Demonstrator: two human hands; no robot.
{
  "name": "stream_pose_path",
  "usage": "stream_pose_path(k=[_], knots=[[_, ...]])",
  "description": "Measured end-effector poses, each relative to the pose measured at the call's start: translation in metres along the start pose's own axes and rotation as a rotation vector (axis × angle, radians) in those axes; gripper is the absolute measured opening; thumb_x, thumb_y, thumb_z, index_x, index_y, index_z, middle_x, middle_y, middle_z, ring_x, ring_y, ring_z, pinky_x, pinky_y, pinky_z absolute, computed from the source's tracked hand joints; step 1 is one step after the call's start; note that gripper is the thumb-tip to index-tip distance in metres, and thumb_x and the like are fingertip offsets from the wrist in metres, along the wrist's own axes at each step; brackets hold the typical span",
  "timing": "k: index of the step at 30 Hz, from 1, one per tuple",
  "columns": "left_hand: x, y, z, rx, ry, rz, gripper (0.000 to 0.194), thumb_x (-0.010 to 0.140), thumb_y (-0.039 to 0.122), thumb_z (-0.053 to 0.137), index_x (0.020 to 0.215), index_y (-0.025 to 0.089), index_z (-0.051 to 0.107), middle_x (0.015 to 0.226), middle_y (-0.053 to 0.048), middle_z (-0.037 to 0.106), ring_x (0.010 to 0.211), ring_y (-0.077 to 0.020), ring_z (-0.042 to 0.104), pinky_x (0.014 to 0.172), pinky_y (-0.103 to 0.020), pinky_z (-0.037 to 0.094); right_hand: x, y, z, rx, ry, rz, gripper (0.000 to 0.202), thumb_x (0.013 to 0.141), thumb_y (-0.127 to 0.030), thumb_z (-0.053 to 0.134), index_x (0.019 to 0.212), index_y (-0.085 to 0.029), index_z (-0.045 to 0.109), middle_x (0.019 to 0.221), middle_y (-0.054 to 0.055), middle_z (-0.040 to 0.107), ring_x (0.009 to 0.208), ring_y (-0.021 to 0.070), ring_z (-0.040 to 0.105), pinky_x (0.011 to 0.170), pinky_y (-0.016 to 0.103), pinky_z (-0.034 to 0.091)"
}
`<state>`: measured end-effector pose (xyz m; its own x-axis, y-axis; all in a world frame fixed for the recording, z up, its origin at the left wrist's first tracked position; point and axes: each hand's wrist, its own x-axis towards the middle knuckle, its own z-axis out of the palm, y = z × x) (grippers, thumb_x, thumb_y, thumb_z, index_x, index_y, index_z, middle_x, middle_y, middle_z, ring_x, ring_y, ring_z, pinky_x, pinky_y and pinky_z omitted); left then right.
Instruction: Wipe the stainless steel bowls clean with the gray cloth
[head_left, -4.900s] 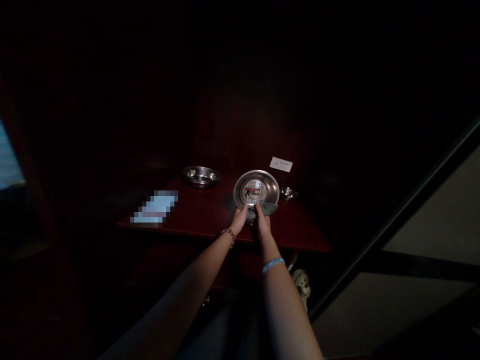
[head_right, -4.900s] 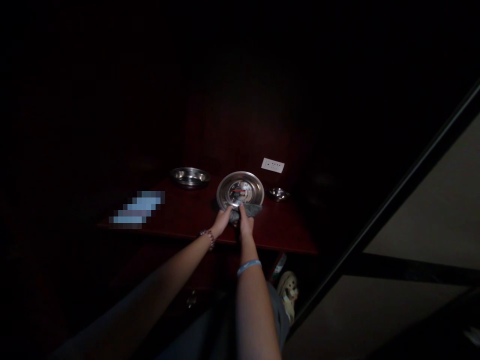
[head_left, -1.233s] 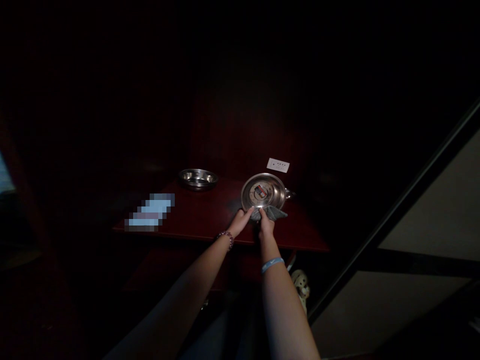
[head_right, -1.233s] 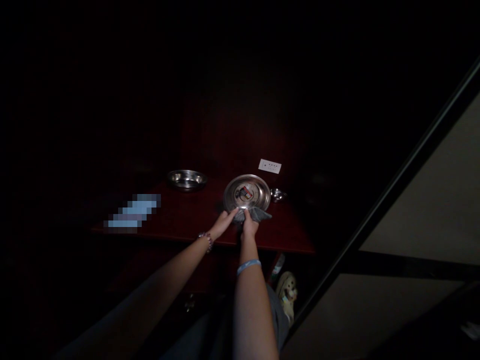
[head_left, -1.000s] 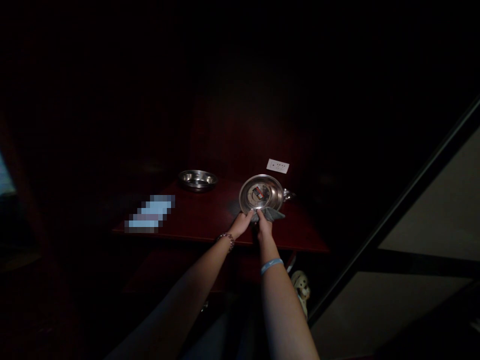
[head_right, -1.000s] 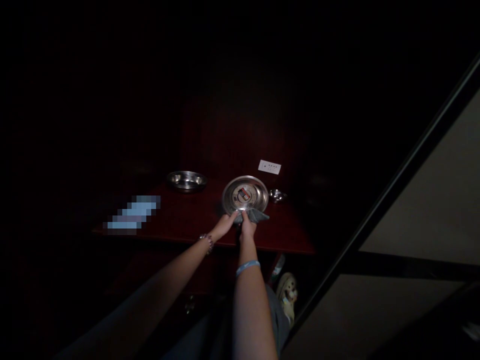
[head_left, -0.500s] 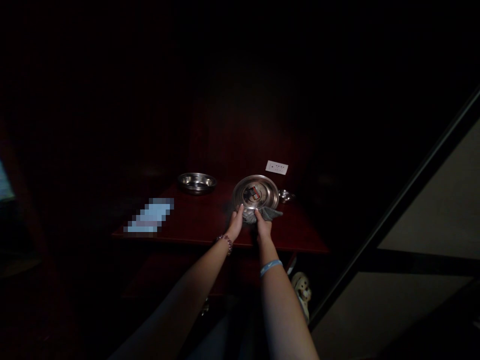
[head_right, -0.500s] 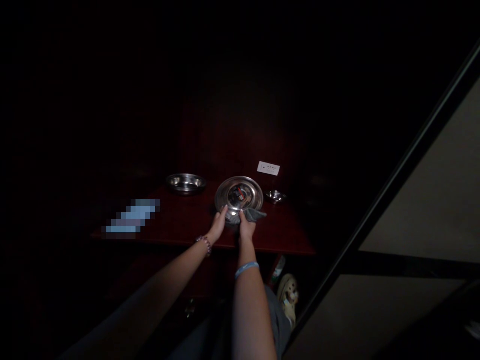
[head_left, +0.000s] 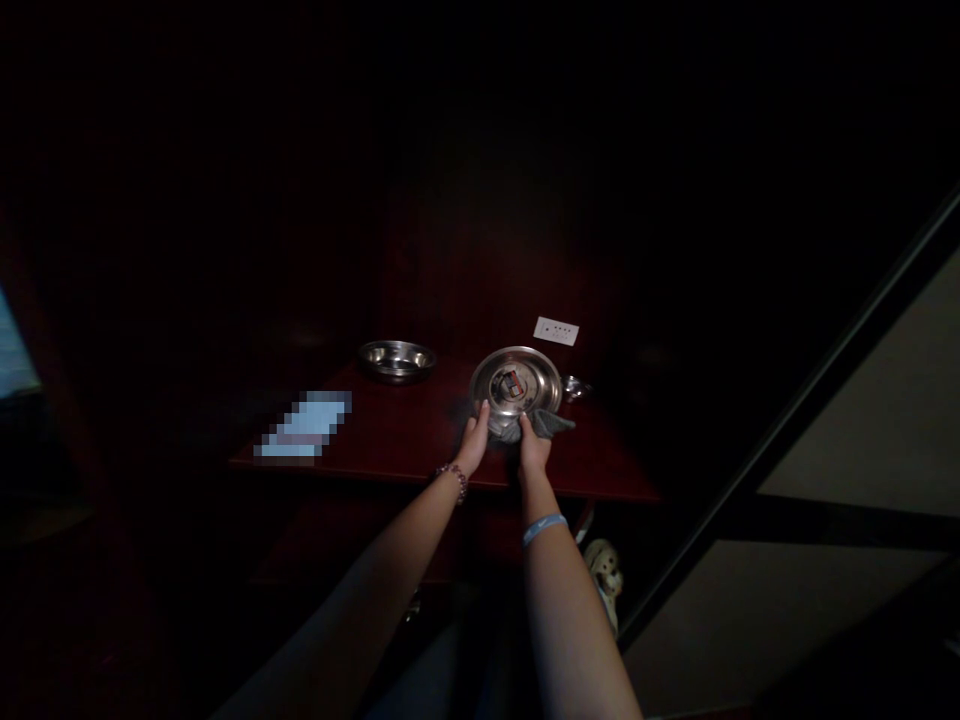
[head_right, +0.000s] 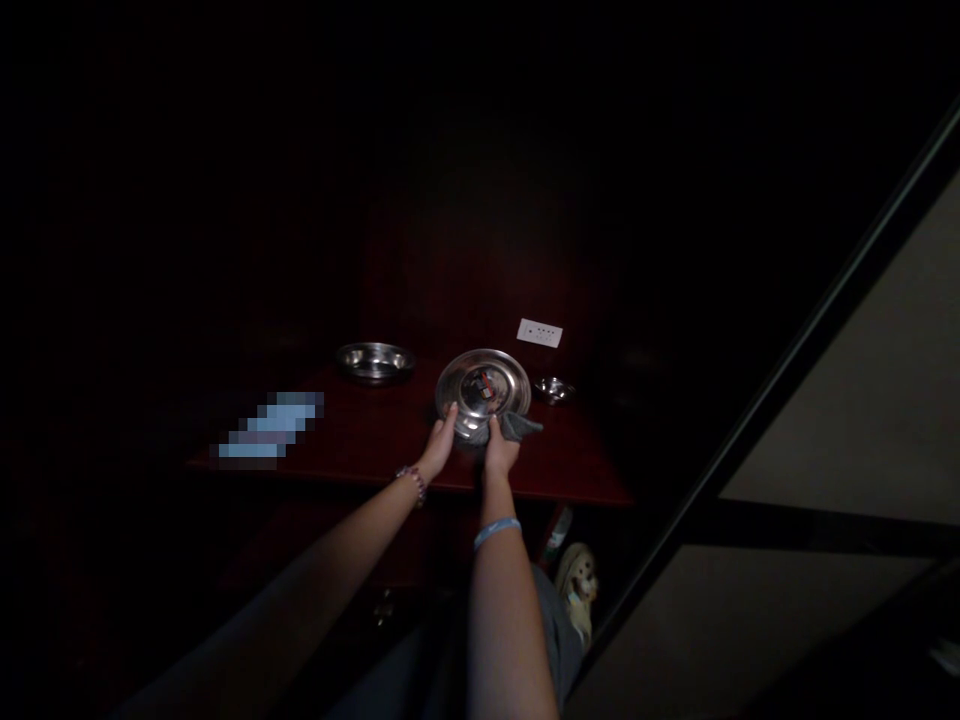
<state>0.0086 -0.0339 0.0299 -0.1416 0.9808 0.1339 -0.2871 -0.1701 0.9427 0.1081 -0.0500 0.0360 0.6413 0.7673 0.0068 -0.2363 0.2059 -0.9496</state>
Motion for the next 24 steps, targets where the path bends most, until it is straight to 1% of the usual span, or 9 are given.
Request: stream_pose_path(k=[3, 6, 8, 10, 14, 18, 20, 22, 24], knots=[[-0.002, 0.000, 0.002, -0.030, -0.083, 0.076, 0.047, 0.091, 0.049, 0.059, 0.115, 0.010, 0.071, 0.122, -0.016, 0.074, 0.117, -0.0257, 0.067, 0.103, -0.034, 0.050, 0.001, 0.002, 0.000, -0.005, 0.003, -0.015, 0.033, 0.072, -0.028, 0.078, 0.102, -0.015, 0.076, 0.099, 0.005, 0.079, 0.099, 0.0191, 0.073, 0.085, 0.027, 0.057], [-0.004, -0.002, 0.005, -0.036, -0.190, 0.172, 0.043, 0.081, 0.040, 0.071, 0.114, 0.013, 0.072, 0.119, -0.014, 0.075, 0.121, -0.0253, 0.065, 0.110, -0.039, 0.044, -0.001, 0.003, 0.000, 0.031, -0.024, -0.006, 0.032, 0.073, -0.026, 0.076, 0.103, -0.015, 0.075, 0.097, 0.005, 0.079, 0.096, 0.0190, 0.074, 0.082, 0.027, 0.059], [-0.005, -0.004, 0.007, -0.026, -0.248, 0.213, 0.042, 0.078, 0.035, 0.074, 0.113, 0.014, 0.072, 0.120, -0.013, 0.075, 0.125, -0.0245, 0.063, 0.113, -0.040, 0.041, -0.004, 0.003, 0.001, 0.089, -0.067, 0.011, 0.032, 0.074, -0.025, 0.075, 0.104, -0.014, 0.075, 0.098, 0.006, 0.079, 0.094, 0.0190, 0.074, 0.080, 0.026, 0.059], [-0.004, -0.007, 0.007, -0.011, -0.269, 0.217, 0.040, 0.078, 0.034, 0.073, 0.113, 0.014, 0.072, 0.121, -0.013, 0.074, 0.126, -0.0240, 0.062, 0.115, -0.040, 0.039, -0.006, 0.003, 0.002, 0.142, -0.089, 0.025, 0.033, 0.074, -0.025, 0.074, 0.105, -0.012, 0.074, 0.101, 0.007, 0.079, 0.093, 0.0188, 0.074, 0.081, 0.026, 0.059], [0.001, -0.012, 0.004, 0.015, -0.217, 0.181, 0.035, 0.084, 0.038, 0.066, 0.107, 0.013, 0.073, 0.115, -0.014, 0.076, 0.127, -0.0248, 0.062, 0.114, -0.039, 0.039, -0.006, 0.004, 0.003, 0.150, -0.080, 0.047, 0.036, 0.072, -0.024, 0.075, 0.106, -0.012, 0.074, 0.103, 0.008, 0.078, 0.095, 0.0195, 0.073, 0.082, 0.026, 0.058], [0.005, -0.013, 0.002, 0.022, -0.158, 0.164, 0.034, 0.089, 0.039, 0.060, 0.105, 0.012, 0.073, 0.111, -0.014, 0.077, 0.125, -0.0264, 0.063, 0.110, -0.040, 0.044, -0.002, 0.008, 0.003, 0.119, -0.107, 0.014, 0.040, 0.072, -0.024, 0.076, 0.110, -0.013, 0.073, 0.111, 0.007, 0.077, 0.098, 0.0186, 0.073, 0.087, 0.026, 0.057], [0.006, -0.011, 0.001, 0.011, -0.102, 0.138, 0.035, 0.091, 0.038, 0.057, 0.108, 0.012, 0.072, 0.114, -0.014, 0.076, 0.120, -0.0262, 0.066, 0.106, -0.038, 0.047, 0.000, 0.011, 0.004, 0.090, -0.119, -0.013, 0.042, 0.072, -0.026, 0.076, 0.111, -0.013, 0.073, 0.114, 0.008, 0.076, 0.100, 0.0184, 0.072, 0.090, 0.026, 0.055], [0.008, -0.010, 0.000, -0.008, -0.022, 0.107, 0.038, 0.094, 0.039, 0.054, 0.111, 0.010, 0.071, 0.116, -0.015, 0.076, 0.114, -0.0255, 0.068, 0.102, -0.035, 0.050, 0.002, 0.013, 0.004, 0.067, -0.137, -0.053, 0.043, 0.071, -0.027, 0.077, 0.112, -0.013, 0.073, 0.116, 0.008, 0.076, 0.102, 0.0184, 0.072, 0.093, 0.027, 0.054], [0.009, -0.009, -0.001, -0.037, 0.061, 0.092, 0.041, 0.096, 0.041, 0.051, 0.114, 0.010, 0.069, 0.120, -0.016, 0.074, 0.114, -0.0251, 0.068, 0.100, -0.033, 0.051, 0.004, 0.014, 0.004, 0.047, -0.159, -0.086, 0.044, 0.070, -0.029, 0.078, 0.112, -0.014, 0.074, 0.115, 0.007, 0.076, 0.105, 0.0187, 0.071, 0.094, 0.028, 0.053]])
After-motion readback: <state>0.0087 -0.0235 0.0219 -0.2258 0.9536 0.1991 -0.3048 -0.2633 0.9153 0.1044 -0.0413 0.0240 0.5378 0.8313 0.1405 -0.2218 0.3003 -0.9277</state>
